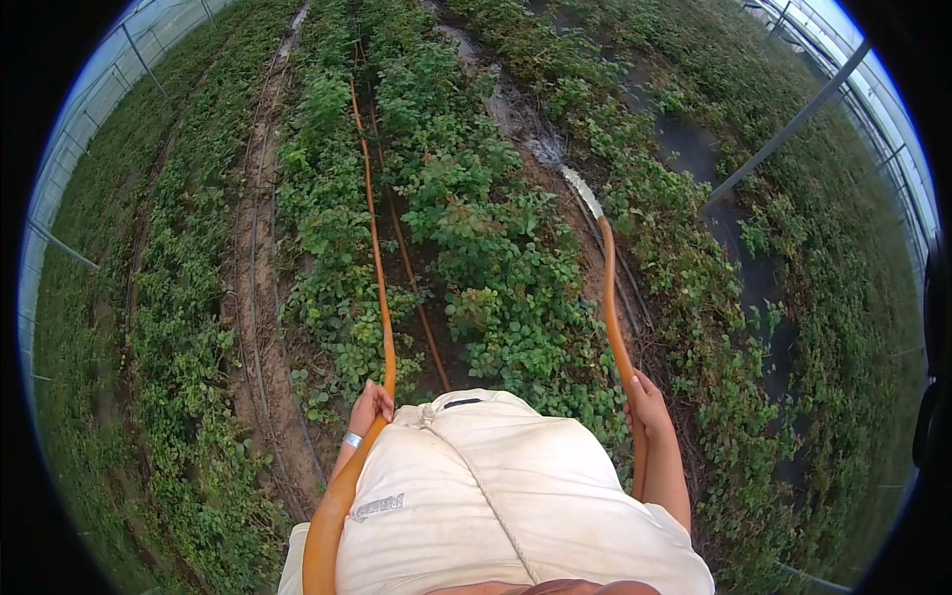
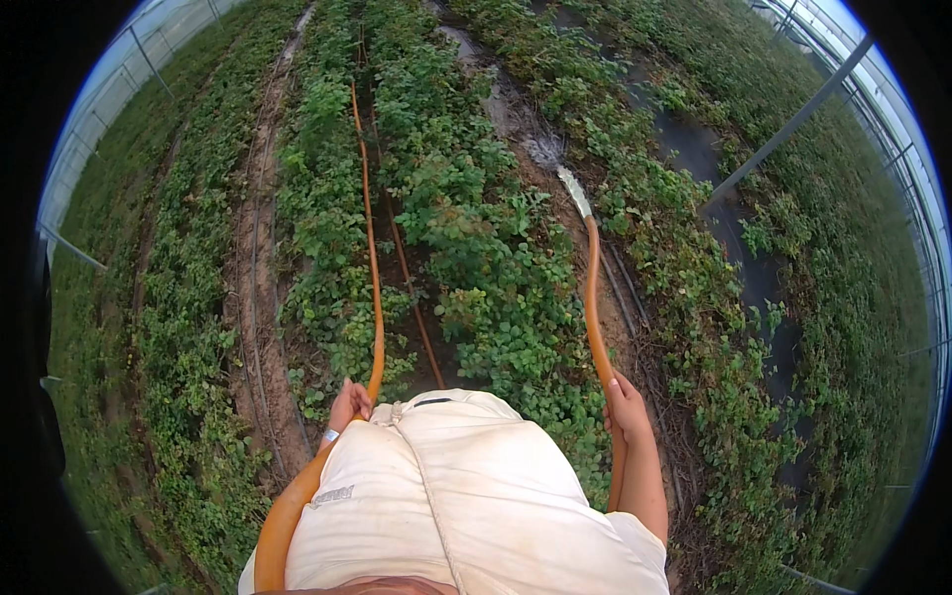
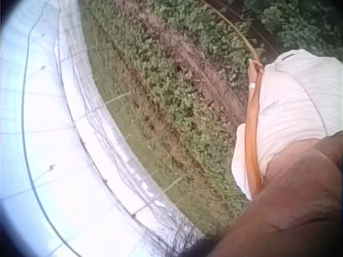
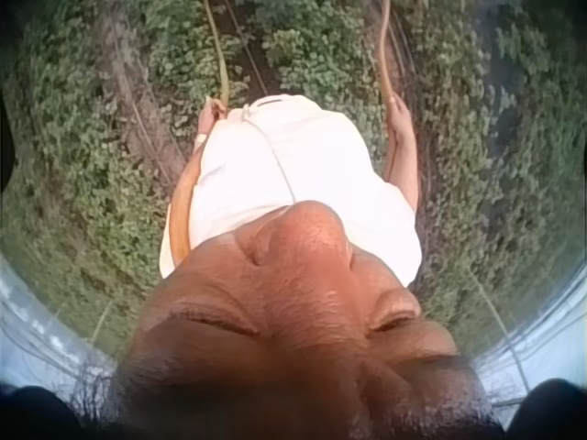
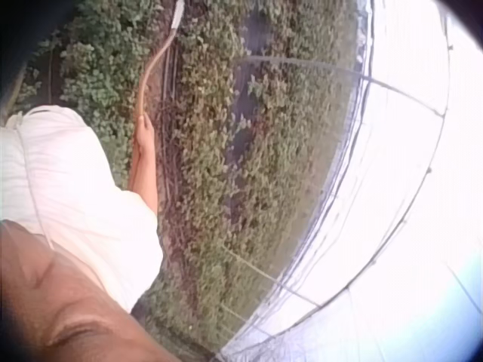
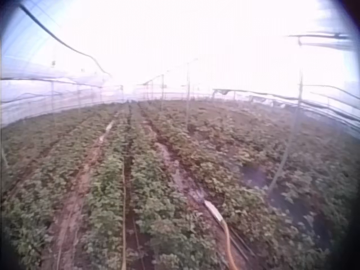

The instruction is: The person walks through a greenhouse while holding a hose and watering rows of green plants. The person moves along the rows, directing water onto the plants and soil.

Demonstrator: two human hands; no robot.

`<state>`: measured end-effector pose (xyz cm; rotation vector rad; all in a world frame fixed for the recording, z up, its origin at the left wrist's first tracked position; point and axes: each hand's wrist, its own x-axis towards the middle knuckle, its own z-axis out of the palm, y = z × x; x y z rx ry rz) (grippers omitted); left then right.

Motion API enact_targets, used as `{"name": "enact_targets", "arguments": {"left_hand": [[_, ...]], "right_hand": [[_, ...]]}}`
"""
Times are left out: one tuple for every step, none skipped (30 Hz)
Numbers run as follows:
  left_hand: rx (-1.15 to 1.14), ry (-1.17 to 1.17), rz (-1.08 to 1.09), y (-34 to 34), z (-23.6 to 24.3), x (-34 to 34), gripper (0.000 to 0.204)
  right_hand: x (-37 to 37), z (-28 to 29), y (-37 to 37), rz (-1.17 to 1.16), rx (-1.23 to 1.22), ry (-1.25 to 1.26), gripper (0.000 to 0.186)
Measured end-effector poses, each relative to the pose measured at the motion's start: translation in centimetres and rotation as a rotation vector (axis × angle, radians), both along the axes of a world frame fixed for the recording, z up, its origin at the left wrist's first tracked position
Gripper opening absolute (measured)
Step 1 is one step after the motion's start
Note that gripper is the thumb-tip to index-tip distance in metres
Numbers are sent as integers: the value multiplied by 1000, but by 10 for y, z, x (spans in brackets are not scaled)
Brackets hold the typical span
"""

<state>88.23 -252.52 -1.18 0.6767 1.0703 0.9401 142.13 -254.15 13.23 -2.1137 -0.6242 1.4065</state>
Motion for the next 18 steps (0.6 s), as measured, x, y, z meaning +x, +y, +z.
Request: {"name": "enact_targets", "arguments": {"left_hand": [[0,-6,8,-1,1,0,63],[0,-12,16,-2,2,0,63],[0,-18,24,-3,3,-1,63],[4,-23,28,-4,3,-2,63],[7,-30,31,-6,2,-2,63],[10,-36,34,-7,2,-2,63],[9,-39,41,-8,2,-2,63],[8,-43,49,-9,3,-2,63],[8,-46,57,-9,3,-2,63],[9,-43,62,-10,3,-2,63],[8,-41,69,-12,3,-3,63],[7,-38,74,-13,3,-3,64],[8,-39,78,-14,3,-3,64],[7,-41,81,-15,3,-3,64],[7,-42,82,-16,2,-3,64],[0,-49,84,-16,2,-3,64],[-7,-54,87,-17,2,-2,63],[-14,-60,89,-17,2,-2,63]], "right_hand": [[-3,4,4,17,-4,9,46],[-5,9,8,33,-8,17,46],[-8,12,12,51,-12,25,46],[-12,14,18,74,8,35,46],[-16,16,22,95,27,45,46],[-20,18,26,118,46,54,46],[-23,18,30,128,49,60,46],[-26,18,34,139,53,65,46],[-29,18,38,149,57,70,46],[-32,18,42,159,57,72,46],[-35,18,44,170,55,74,46],[-36,18,46,179,53,77,46],[-36,16,47,184,44,74,46],[-36,12,48,188,34,72,46],[-36,10,47,190,24,70,46],[-37,9,46,191,6,66,46],[-38,9,45,193,-11,63,46],[-39,8,43,194,-29,60,46]]}}
